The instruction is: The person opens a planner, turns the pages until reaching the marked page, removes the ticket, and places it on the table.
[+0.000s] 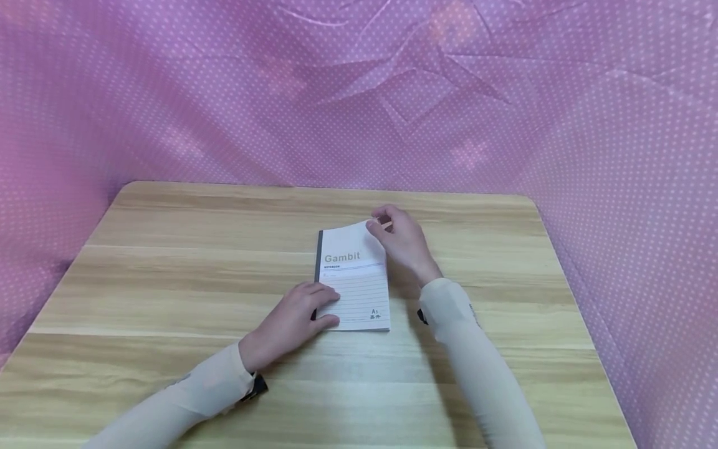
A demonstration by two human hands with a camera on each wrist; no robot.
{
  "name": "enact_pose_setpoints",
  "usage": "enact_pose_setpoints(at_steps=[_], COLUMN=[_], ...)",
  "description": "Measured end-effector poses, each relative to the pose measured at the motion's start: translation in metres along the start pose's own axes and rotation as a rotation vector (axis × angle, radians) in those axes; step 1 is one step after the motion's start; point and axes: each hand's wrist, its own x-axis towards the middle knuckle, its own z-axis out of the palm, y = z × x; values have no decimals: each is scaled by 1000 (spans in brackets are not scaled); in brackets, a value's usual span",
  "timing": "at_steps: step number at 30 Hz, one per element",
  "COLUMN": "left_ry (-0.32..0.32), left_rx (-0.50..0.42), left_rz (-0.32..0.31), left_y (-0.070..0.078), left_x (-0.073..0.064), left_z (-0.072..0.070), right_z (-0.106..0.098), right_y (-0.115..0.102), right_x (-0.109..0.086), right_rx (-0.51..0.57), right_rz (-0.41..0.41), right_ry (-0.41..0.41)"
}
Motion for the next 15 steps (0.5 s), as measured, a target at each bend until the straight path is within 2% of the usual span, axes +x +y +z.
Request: enact_pose_setpoints(at_steps=[9,12,15], left_ry=[3,-3,0], left_rx=[12,-11,-67], left_rz=[3,-23,-68], left_y=[1,1,2], left_x=[0,0,-2], left_z=[1,0,-4], right_z=[2,2,2], right_y=[3,2,-3], right_x=[-2,-3,-4], right_rx=[-97,-75,0], right_rz=[-25,-22,-31], right_ry=[32,32,25])
